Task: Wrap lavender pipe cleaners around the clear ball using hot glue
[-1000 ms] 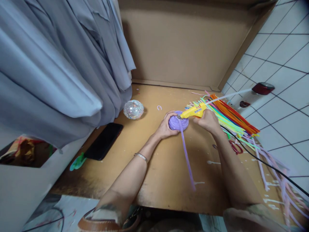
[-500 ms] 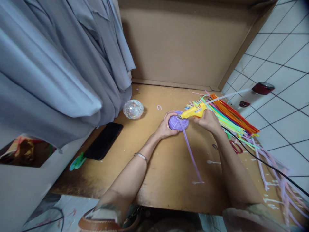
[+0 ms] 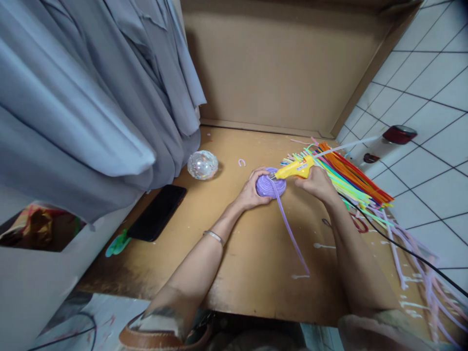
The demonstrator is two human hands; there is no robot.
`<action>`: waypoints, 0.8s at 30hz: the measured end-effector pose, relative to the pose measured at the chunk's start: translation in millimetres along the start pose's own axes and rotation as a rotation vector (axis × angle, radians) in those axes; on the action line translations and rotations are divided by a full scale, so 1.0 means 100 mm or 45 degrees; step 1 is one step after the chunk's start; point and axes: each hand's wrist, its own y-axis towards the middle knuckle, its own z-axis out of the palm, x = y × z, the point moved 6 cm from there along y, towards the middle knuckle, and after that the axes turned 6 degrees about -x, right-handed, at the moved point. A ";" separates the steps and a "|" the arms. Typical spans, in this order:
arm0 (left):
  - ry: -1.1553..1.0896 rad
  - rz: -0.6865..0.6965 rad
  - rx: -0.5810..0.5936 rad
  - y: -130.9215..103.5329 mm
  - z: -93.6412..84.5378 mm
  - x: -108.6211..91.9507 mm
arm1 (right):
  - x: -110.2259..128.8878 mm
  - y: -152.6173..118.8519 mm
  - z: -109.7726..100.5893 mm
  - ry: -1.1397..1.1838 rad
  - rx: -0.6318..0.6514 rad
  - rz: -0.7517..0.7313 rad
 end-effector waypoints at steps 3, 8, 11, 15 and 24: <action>0.000 0.005 0.000 0.00 0.00 0.00 | -0.01 0.01 0.02 0.001 -0.007 -0.017; -0.011 -0.006 0.003 0.00 0.01 0.00 | -0.02 0.01 0.01 -0.044 -0.007 0.004; -0.010 0.003 -0.006 0.00 0.01 0.01 | -0.02 0.00 -0.02 -0.080 0.012 0.025; -0.001 0.015 -0.003 0.00 0.01 0.01 | -0.01 -0.01 -0.04 -0.087 0.023 0.032; 0.009 0.013 -0.006 0.00 0.01 0.00 | -0.02 0.00 0.00 -0.075 0.031 0.013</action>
